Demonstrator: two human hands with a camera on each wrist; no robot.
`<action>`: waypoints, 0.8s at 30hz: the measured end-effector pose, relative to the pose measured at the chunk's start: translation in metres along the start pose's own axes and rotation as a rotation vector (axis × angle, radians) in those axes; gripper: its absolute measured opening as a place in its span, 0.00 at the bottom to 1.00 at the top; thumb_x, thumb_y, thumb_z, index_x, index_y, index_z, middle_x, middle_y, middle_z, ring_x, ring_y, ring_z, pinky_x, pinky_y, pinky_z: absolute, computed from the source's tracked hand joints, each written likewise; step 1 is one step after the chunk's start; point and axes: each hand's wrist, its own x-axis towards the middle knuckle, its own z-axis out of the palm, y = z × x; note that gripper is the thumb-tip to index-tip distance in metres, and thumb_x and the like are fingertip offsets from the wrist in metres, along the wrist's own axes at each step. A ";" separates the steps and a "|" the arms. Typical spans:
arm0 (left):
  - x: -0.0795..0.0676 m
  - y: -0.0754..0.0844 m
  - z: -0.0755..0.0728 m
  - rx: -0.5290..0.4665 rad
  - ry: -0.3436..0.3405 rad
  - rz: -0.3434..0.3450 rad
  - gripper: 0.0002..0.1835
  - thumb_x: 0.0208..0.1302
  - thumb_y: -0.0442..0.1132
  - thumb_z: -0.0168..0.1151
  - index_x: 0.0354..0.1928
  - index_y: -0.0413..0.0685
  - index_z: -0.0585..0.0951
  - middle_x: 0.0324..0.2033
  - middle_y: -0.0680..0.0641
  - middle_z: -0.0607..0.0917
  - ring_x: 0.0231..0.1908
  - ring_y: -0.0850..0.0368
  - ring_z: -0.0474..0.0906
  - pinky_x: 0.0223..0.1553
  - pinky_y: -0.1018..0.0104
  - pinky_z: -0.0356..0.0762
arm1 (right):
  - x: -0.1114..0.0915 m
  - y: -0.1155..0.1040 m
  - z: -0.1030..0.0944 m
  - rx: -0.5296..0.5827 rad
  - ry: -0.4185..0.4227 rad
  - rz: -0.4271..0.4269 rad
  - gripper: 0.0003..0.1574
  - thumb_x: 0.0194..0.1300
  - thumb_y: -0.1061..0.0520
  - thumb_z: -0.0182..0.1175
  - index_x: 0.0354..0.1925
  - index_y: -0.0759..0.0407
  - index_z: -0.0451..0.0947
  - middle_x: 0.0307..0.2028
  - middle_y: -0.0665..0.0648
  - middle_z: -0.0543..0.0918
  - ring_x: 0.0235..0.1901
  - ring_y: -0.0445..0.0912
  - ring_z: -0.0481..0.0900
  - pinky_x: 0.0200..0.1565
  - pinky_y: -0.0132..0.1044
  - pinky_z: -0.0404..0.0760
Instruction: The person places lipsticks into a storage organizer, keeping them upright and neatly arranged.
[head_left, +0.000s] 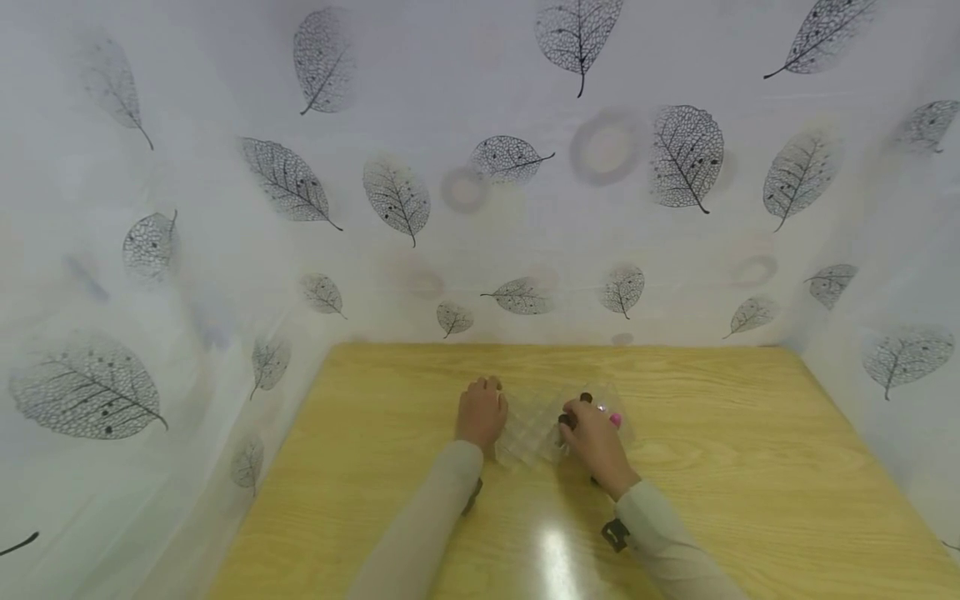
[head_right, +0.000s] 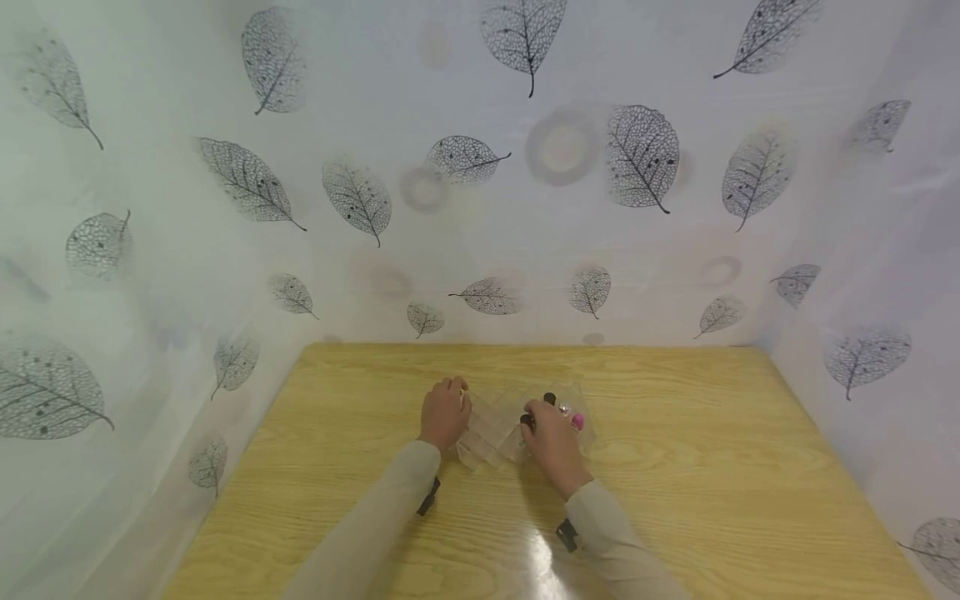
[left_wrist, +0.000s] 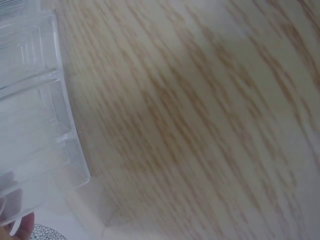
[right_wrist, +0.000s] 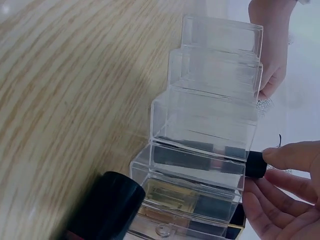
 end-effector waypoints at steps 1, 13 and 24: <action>0.000 0.000 0.000 0.001 0.000 0.000 0.10 0.65 0.42 0.52 0.43 0.46 0.77 0.36 0.46 0.82 0.37 0.51 0.78 0.37 0.58 0.76 | 0.000 -0.001 -0.001 0.009 -0.001 0.003 0.15 0.53 0.64 0.65 0.40 0.70 0.77 0.35 0.63 0.83 0.34 0.52 0.82 0.38 0.42 0.81; -0.002 0.003 -0.004 0.008 -0.004 -0.002 0.09 0.65 0.42 0.52 0.41 0.45 0.77 0.35 0.46 0.81 0.36 0.51 0.77 0.36 0.58 0.75 | -0.014 0.015 -0.021 0.076 0.008 -0.060 0.10 0.58 0.63 0.62 0.41 0.64 0.78 0.37 0.58 0.83 0.37 0.49 0.81 0.39 0.42 0.81; -0.002 0.003 -0.001 0.091 0.036 0.007 0.11 0.64 0.43 0.52 0.43 0.45 0.78 0.37 0.46 0.82 0.39 0.50 0.77 0.41 0.56 0.75 | -0.050 0.053 -0.048 -0.159 0.116 -0.205 0.19 0.51 0.61 0.69 0.42 0.64 0.78 0.35 0.57 0.83 0.35 0.48 0.82 0.38 0.43 0.81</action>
